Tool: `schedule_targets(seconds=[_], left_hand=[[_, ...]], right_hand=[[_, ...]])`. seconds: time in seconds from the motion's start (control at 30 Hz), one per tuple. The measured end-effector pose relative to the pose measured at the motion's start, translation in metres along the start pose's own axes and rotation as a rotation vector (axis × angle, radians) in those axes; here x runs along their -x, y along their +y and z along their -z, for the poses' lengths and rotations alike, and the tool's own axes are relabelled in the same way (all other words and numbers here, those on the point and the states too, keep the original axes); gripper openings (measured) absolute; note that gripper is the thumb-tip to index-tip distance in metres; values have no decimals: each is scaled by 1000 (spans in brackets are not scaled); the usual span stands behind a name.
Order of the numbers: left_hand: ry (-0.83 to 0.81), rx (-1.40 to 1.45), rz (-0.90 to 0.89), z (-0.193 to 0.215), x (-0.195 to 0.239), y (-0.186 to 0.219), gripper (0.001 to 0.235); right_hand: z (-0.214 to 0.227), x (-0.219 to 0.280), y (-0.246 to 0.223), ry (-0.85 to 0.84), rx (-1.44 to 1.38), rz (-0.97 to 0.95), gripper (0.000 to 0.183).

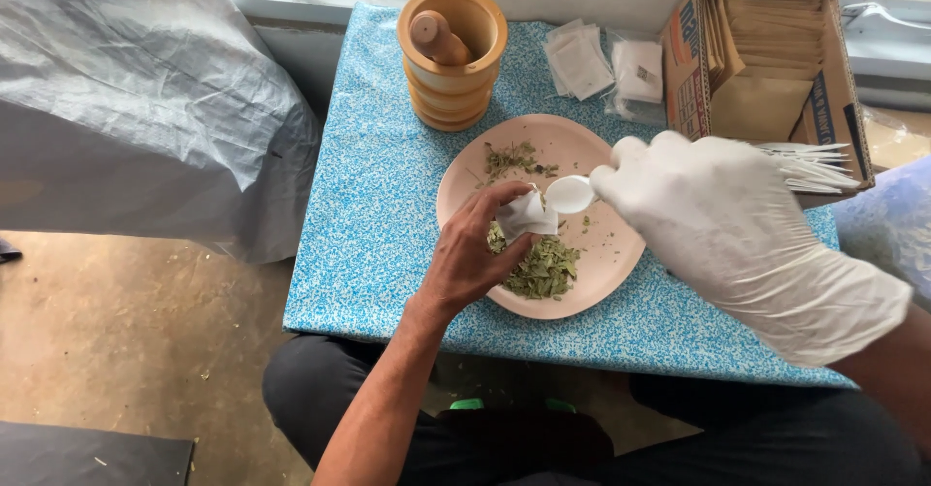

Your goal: Filling small paper bags with dried tea leaves using a spoon and sealing them with a heat sealer

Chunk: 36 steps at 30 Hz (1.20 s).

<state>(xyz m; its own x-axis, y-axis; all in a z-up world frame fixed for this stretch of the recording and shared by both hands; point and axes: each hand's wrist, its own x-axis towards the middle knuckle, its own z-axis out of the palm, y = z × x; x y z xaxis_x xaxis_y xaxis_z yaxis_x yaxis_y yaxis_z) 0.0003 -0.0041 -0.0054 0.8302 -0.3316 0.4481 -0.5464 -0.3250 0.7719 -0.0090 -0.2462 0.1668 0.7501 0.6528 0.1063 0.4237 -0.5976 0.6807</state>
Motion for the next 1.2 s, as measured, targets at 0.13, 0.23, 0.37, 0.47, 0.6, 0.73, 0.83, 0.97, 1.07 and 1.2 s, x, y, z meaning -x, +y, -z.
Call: schedule_targets(seconds=[0.13,0.23,0.37,0.47,0.6,0.73,0.83,0.97,1.07,1.2], left_hand=[[-6,-1,47,6,2,-16,62],[71,104,90,18,-3,-21,61],[146,518,219,18,-10,-22,66],[189,855,282,10,-6,-30,67],[196,1117,364,11,-7,-18,70],[197,1107,340,5,-6,-25,67],[211,1041,324,2,-6,-29,67],[199,937,298,4,-5,-30,69],[185,880,295,5,-5,-24,70],[148,797,288,-2,-4,-25,72]], right_hand=[[-19,11,13,-73,14,-38,26],[-60,23,11,-101,-277,-76,20],[-116,51,-4,-97,-399,-91,22],[-125,59,-11,-96,-446,-74,19],[-135,59,-27,-164,-510,-49,17],[-127,49,-49,-162,-569,-144,19],[-112,35,-52,-203,-777,-159,14],[-113,25,-43,-329,-972,-259,19],[-113,31,-31,-382,-1077,-340,19],[-110,38,-19,-381,-1067,-362,19]])
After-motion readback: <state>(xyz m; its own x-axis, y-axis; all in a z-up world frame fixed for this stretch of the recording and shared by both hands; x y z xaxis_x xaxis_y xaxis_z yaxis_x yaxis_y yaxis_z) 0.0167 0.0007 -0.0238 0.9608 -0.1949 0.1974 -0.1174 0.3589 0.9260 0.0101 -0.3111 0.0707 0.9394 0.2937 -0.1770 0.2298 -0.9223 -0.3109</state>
